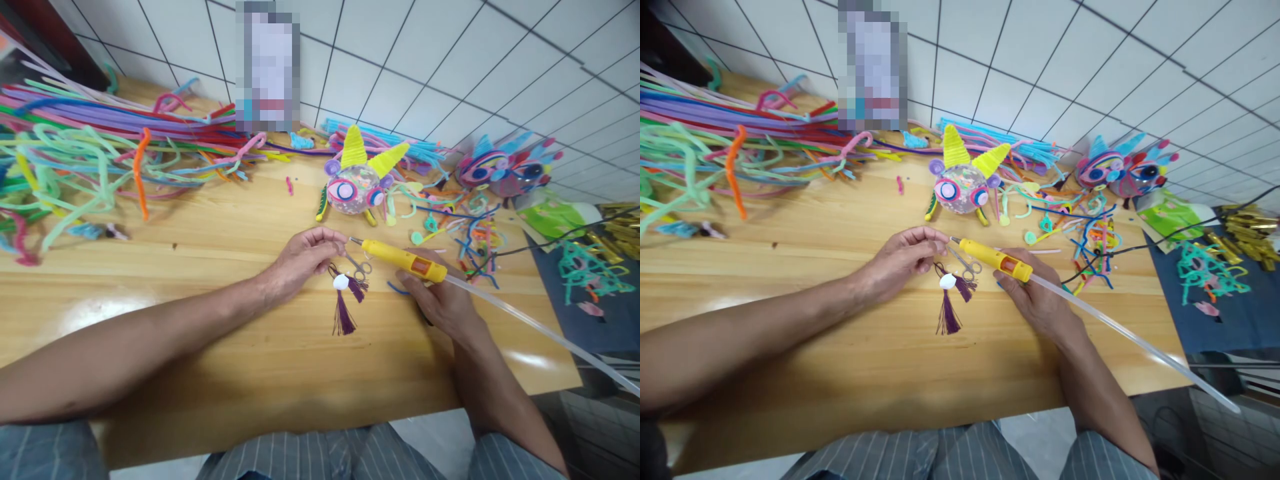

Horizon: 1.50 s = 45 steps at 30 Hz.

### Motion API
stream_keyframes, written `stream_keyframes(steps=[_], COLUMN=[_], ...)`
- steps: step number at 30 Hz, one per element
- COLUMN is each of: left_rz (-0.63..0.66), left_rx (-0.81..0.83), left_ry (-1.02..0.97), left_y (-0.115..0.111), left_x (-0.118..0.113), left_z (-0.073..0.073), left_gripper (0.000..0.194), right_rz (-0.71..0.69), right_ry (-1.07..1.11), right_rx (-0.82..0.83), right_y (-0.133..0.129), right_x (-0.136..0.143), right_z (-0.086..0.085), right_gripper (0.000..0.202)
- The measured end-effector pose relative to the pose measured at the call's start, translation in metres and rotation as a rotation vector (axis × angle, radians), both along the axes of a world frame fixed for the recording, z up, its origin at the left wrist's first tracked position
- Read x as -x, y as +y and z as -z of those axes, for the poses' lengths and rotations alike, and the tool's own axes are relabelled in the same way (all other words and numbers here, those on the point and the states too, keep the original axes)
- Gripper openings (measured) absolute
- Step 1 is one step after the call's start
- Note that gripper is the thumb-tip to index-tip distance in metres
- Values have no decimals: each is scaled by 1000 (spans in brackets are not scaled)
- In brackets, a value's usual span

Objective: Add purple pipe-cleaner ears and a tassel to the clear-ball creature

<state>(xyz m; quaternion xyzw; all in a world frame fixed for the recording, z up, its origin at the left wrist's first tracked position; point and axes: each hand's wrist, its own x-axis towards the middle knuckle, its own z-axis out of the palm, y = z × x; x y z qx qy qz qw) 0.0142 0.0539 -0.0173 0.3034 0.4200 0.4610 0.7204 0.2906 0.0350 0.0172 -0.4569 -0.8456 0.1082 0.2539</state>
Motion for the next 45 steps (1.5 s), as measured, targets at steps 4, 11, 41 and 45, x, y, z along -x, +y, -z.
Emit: stream_keyframes(steps=[4,11,41,45], left_rz=[-30,-67,-4,-11], left_rx=[-54,-132,-242,-247], left_ry=[52,174,313,337], left_y=[-2,-2,1,1], left_x=[1,1,3,2], left_z=[0,-1,9,10], left_gripper=[9,8,10,9], right_rz=[-12,-27,-63,-59], right_ry=[12,11,-35,-32], right_rx=[16,10,86,93], right_y=[0,-4,-8,-9], right_x=[1,3,4,5], right_z=[-1,0,-6,-7], right_gripper=[20,26,37,37])
